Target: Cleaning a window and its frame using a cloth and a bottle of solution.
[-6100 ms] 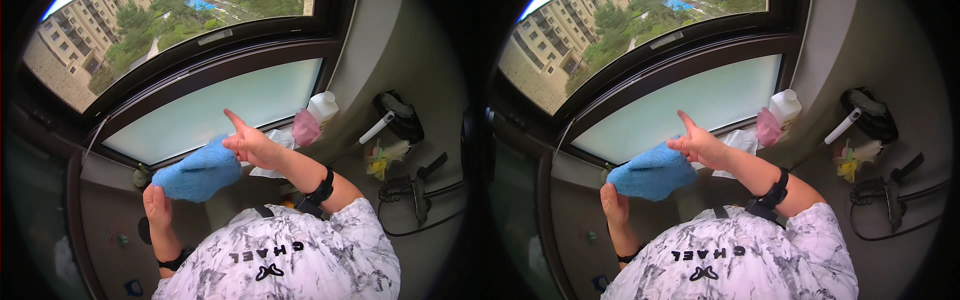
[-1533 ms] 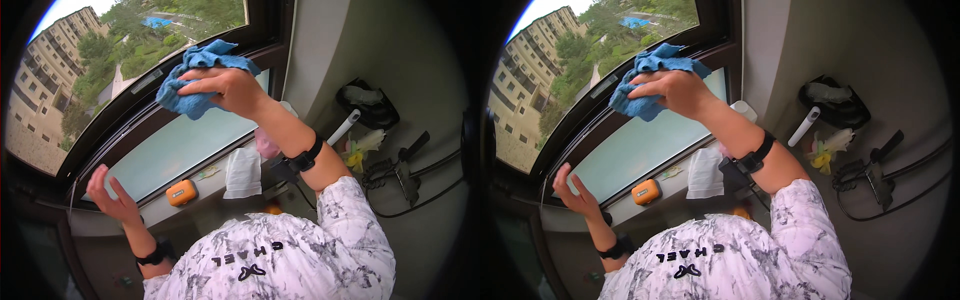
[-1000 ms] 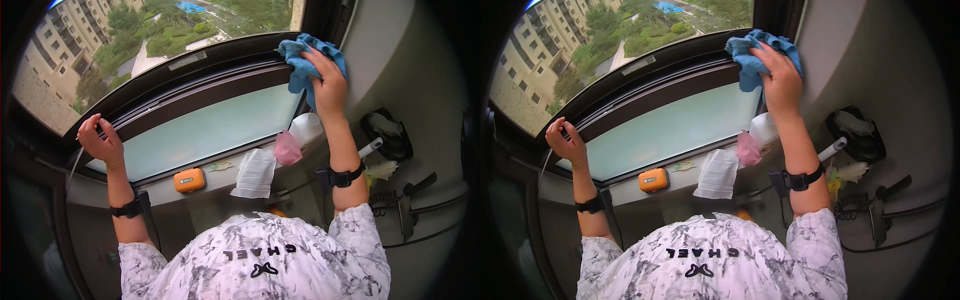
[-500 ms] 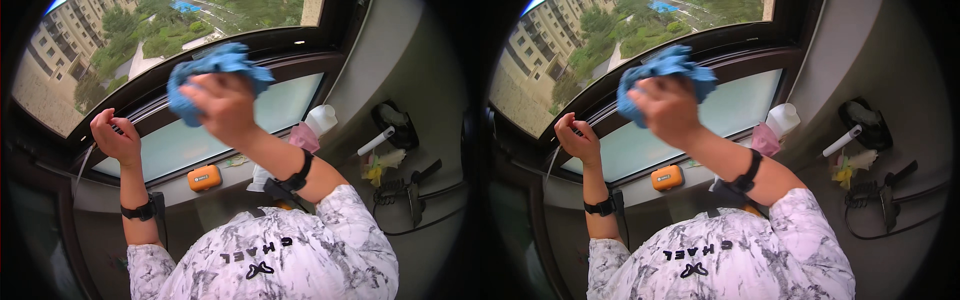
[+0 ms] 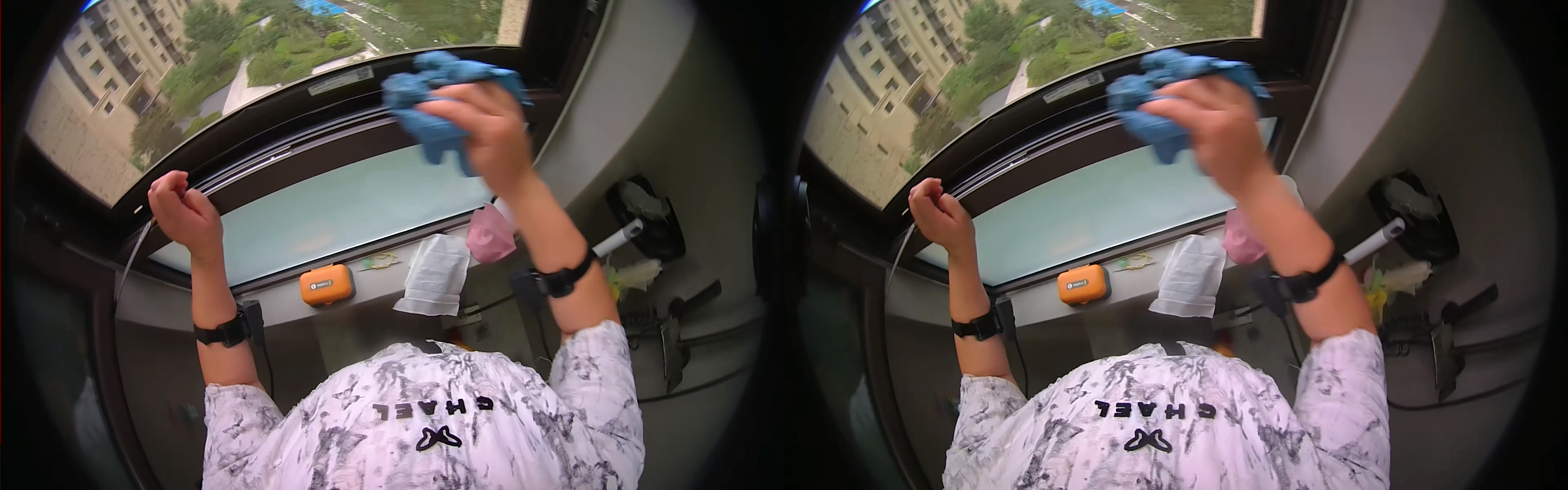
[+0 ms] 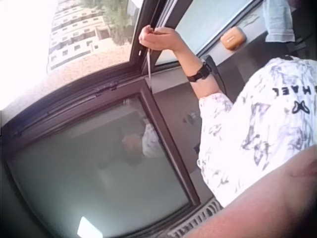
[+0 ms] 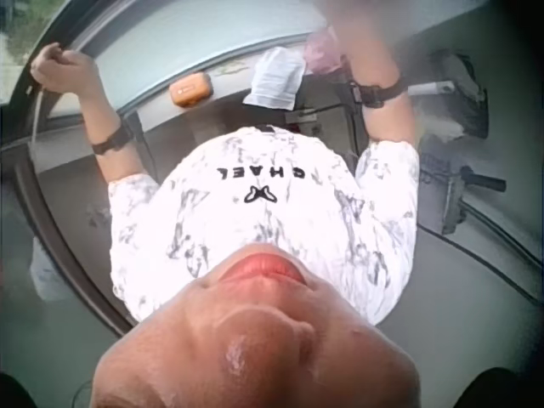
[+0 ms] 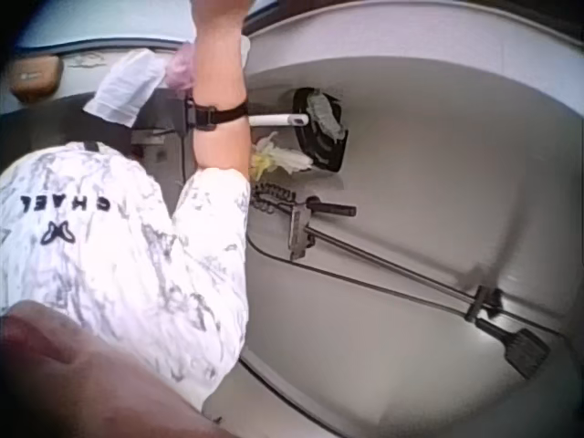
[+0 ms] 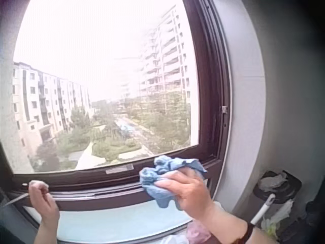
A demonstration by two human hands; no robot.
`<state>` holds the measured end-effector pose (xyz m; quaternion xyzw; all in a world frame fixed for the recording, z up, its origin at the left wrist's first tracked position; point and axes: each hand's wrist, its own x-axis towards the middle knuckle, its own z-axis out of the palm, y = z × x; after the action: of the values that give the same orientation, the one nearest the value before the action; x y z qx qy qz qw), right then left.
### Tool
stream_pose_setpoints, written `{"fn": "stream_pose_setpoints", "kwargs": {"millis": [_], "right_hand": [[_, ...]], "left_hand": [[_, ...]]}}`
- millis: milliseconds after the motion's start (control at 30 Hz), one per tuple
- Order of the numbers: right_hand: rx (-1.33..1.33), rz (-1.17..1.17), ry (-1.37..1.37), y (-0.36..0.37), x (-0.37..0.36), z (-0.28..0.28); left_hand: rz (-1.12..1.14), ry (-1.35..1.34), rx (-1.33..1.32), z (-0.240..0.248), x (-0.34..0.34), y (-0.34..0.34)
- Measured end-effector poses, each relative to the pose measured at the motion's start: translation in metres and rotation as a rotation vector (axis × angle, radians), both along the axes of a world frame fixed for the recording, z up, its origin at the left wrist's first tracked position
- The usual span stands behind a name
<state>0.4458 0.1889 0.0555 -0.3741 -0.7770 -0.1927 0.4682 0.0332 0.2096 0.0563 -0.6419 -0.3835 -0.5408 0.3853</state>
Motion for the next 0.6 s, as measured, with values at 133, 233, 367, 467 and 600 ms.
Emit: {"fn": "stream_pose_setpoints", "kwargs": {"millis": [133, 233, 367, 467, 600], "right_hand": [[-0.004, -0.058, 0.066, -0.009, 0.048, 0.003], [0.054, -0.126, 0.139, -0.012, 0.037, -0.002], [0.133, -0.204, 0.277, -0.006, -0.028, -0.007], [0.082, 0.031, 0.289, -0.002, -0.094, -0.008], [0.051, 0.212, 0.21, -0.002, -0.166, -0.005]], "left_hand": [[0.024, 0.039, 0.025, -0.001, 0.001, 0.0], [0.039, 0.048, 0.018, -0.002, 0.003, 0.0], [0.047, 0.073, 0.012, 0.0, 0.003, -0.002], [0.02, 0.069, 0.003, 0.0, 0.004, -0.002], [0.027, 0.059, -0.011, -0.001, 0.005, 0.002]]}}
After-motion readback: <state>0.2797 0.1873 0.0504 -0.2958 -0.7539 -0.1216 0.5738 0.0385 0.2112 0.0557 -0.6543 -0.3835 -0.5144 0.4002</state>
